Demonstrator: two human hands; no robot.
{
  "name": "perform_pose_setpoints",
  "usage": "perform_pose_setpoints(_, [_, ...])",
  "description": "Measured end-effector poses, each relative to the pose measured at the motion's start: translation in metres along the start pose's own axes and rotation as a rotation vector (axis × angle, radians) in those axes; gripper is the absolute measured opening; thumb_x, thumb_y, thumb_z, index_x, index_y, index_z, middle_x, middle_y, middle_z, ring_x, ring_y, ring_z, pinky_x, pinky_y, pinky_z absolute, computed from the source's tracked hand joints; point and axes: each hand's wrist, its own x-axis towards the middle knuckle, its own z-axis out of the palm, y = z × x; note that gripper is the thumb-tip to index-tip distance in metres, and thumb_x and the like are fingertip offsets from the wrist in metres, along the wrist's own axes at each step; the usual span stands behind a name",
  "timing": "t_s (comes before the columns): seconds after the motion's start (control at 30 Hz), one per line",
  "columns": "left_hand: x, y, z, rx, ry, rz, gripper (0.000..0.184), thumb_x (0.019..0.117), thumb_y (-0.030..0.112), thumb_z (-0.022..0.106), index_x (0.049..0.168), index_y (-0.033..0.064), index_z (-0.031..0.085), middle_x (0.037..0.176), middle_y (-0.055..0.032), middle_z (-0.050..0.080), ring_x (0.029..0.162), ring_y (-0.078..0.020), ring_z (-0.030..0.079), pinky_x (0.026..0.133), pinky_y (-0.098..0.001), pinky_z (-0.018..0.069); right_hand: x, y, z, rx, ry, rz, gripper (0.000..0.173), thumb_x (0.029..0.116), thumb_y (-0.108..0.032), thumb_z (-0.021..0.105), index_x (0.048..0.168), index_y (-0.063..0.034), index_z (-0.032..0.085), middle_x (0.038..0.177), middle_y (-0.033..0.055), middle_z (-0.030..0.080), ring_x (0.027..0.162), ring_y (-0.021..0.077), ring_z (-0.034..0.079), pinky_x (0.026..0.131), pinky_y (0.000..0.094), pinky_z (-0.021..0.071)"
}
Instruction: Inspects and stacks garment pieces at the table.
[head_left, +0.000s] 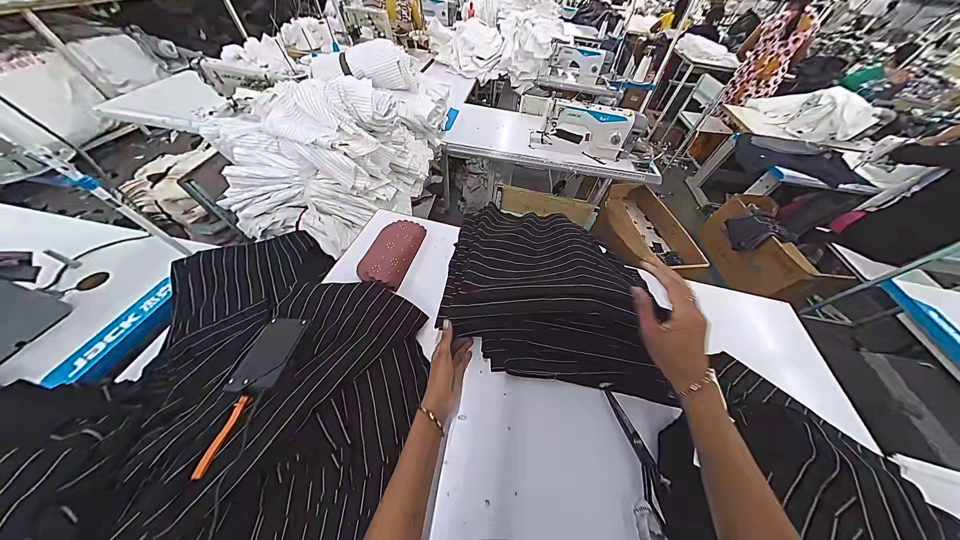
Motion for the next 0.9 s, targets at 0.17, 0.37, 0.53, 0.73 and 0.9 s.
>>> perform_pose_setpoints(0.17, [0.01,0.034,0.021,-0.126,0.054,-0.013,0.073,0.1068,0.059,0.03,0.148,-0.0002,0.04,0.132,-0.0233,0.058,0.109,-0.0271,0.063,0.094,-0.04,0.0524,0.045,-0.077,0.057,0.03,-0.492,-0.136,0.078,0.0918,-0.058,0.066,0.148,-0.0052,0.053,0.155,0.0164,0.049,0.147,0.0342,0.042,0.119,0.0551,0.0347])
perform_pose_setpoints(0.37, [0.015,0.07,0.048,0.006,0.042,0.137,0.068,0.1085,0.052,0.036,0.152,-0.0006,0.034,0.143,-0.0265,0.05,0.116,-0.0314,0.061,0.096,-0.0414,0.0521,0.045,-0.111,0.134,-0.299,-1.176,0.038,0.135,0.0718,-0.075,0.076,0.162,0.0033,0.013,0.162,0.0275,0.032,0.15,0.0384,0.034,0.122,0.0541,0.0263])
perform_pose_setpoints(0.53, [0.018,0.087,0.066,0.106,0.006,0.122,0.07,0.1077,0.052,0.039,0.152,-0.0017,0.032,0.147,-0.0286,0.044,0.125,-0.0347,0.055,0.102,-0.0442,0.0482,0.037,-0.124,0.161,-0.365,-1.109,0.191,0.113,0.0831,-0.063,0.073,0.155,0.0104,0.027,0.153,0.0287,0.044,0.143,0.039,0.045,0.118,0.0548,0.0329])
perform_pose_setpoints(0.73, [0.018,0.082,0.06,-0.032,0.006,0.087,0.068,0.1103,0.048,0.034,0.154,-0.0027,0.025,0.139,-0.0279,0.052,0.113,-0.0297,0.064,0.096,-0.0371,0.0525,0.057,-0.116,0.156,-0.267,-0.99,0.332,0.054,0.0967,-0.041,0.063,0.131,0.0013,0.06,0.126,0.0221,0.067,0.121,0.037,0.063,0.099,0.0551,0.0485])
perform_pose_setpoints(0.9, [0.003,0.034,0.07,-0.137,-0.062,0.068,0.061,0.1102,0.036,0.043,0.152,-0.0062,0.029,0.141,-0.0267,0.051,0.122,-0.0268,0.058,0.103,-0.0352,0.048,0.058,-0.101,0.157,-0.181,-0.927,0.394,0.054,0.0952,-0.042,0.065,0.13,-0.0011,0.062,0.123,0.0212,0.068,0.119,0.036,0.064,0.099,0.0553,0.0478])
